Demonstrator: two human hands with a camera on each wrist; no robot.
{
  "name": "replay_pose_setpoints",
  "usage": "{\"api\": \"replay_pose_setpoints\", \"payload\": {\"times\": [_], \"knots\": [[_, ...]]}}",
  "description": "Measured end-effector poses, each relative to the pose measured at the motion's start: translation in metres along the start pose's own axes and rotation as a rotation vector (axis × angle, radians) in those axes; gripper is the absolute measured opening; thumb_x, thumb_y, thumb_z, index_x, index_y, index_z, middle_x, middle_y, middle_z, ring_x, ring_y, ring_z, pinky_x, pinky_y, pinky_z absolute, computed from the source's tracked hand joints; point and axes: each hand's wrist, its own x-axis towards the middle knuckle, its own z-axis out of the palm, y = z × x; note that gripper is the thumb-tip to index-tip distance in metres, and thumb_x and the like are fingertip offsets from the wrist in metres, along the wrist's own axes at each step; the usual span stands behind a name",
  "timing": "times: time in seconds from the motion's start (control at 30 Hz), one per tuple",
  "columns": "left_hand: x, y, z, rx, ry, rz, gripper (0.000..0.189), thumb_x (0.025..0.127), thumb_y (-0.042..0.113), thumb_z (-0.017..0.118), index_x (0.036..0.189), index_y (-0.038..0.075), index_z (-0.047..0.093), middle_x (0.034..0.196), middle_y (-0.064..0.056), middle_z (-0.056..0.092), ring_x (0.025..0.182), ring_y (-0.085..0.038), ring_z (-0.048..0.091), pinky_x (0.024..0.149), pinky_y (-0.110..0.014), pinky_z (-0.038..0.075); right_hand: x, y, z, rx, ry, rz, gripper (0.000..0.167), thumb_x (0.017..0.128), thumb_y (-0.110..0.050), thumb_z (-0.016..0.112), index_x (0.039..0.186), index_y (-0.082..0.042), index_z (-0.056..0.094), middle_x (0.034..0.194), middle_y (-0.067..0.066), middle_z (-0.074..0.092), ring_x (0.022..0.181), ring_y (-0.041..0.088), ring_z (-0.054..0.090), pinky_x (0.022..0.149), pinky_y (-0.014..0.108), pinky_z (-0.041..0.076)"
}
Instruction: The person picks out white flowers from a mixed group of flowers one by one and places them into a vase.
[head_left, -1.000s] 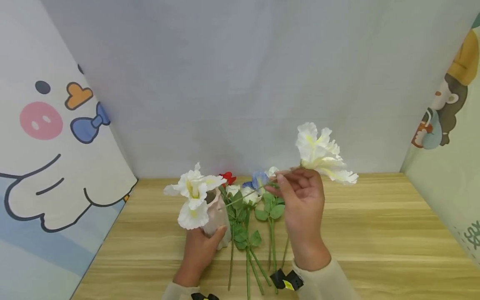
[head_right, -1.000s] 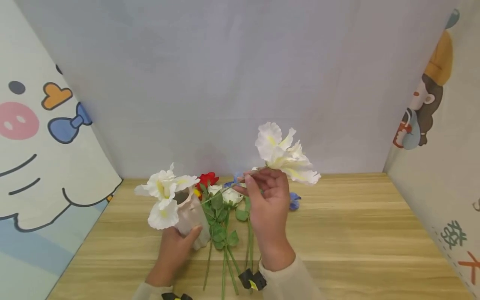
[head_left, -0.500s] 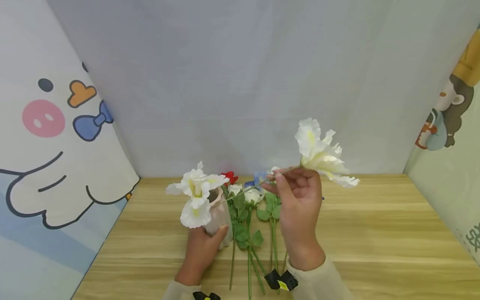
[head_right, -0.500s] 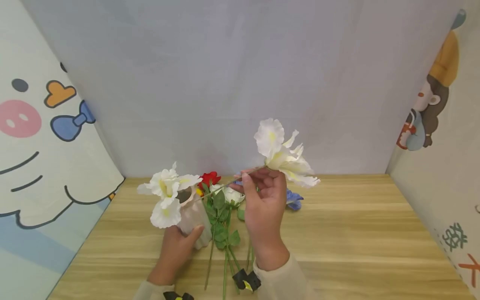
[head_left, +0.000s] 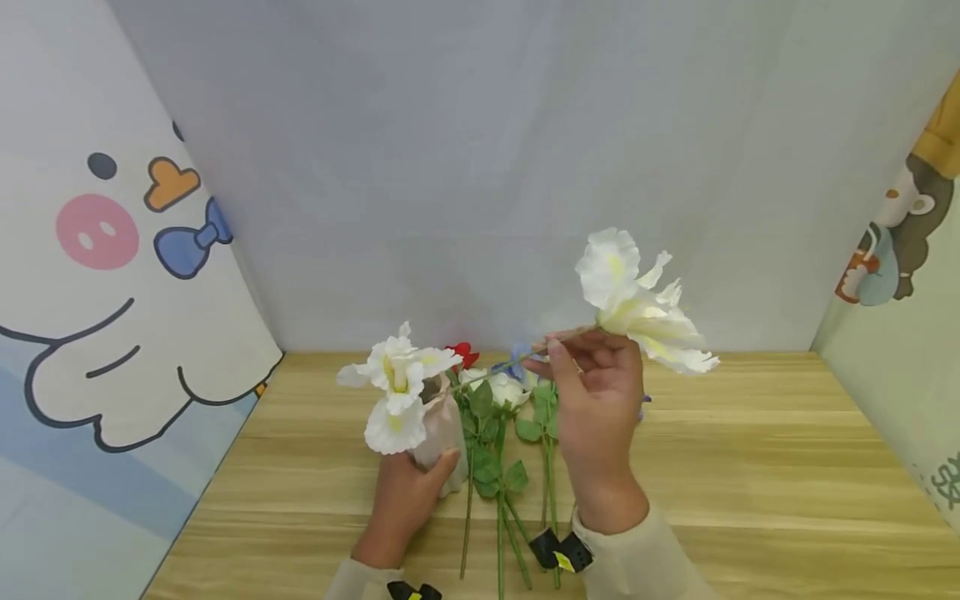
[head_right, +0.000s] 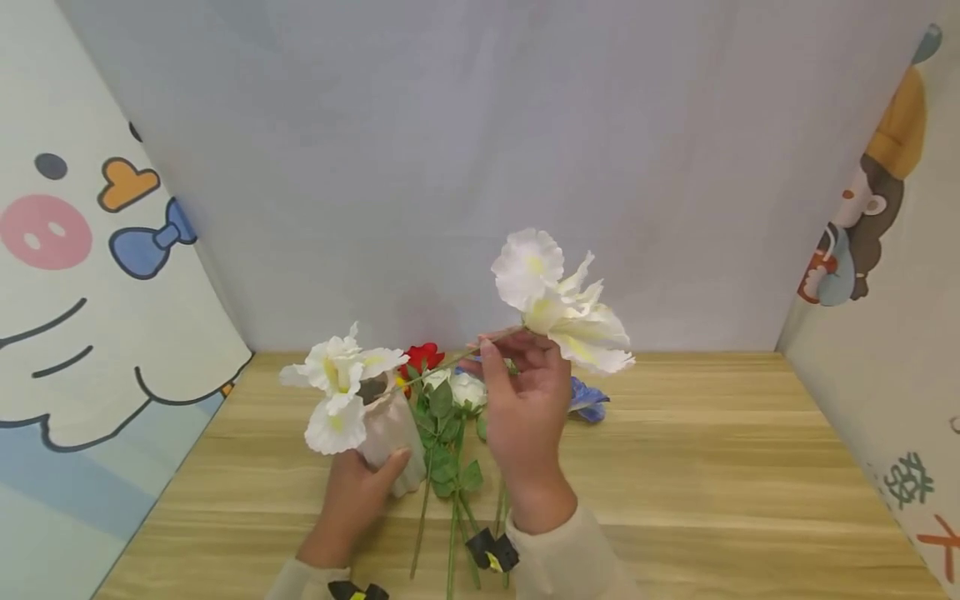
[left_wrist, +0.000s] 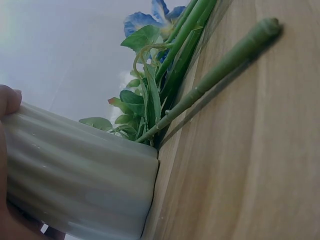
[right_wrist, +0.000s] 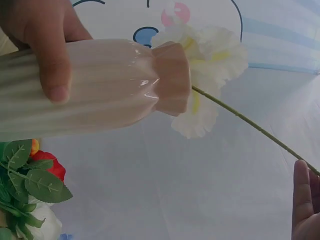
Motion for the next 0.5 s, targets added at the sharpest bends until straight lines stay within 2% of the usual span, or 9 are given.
{"api": "replay_pose_setpoints", "payload": {"times": [0.23, 0.5], "knots": [[-0.001, 0.004, -0.002, -0.015, -0.01, -0.01, 0.064, 0.087, 0.022, 0.084, 0.141, 0.011, 0.051, 0.127, -0.008, 0.061, 0.111, -0.023, 0.06, 0.096, -0.049, 0.047, -0.002, 0.006, 0.004, -0.028, -0.039, -0.031, 0.023, 0.096, 0.014, 0.061, 0.114, 0.008, 0.049, 0.102, 0.011, 0.067, 0.092, 0.025, 0.069, 0.076, 0.042, 0.061], [-0.003, 0.003, -0.001, 0.006, -0.003, -0.008, 0.062, 0.087, 0.022, 0.084, 0.139, 0.008, 0.053, 0.123, -0.009, 0.063, 0.109, -0.022, 0.061, 0.094, -0.048, 0.048, -0.006, 0.011, 0.014, -0.011, -0.05, 0.029, 0.018, 0.094, 0.015, 0.062, 0.107, 0.015, 0.05, 0.099, 0.009, 0.067, 0.091, 0.024, 0.069, 0.075, 0.042, 0.061]]}}
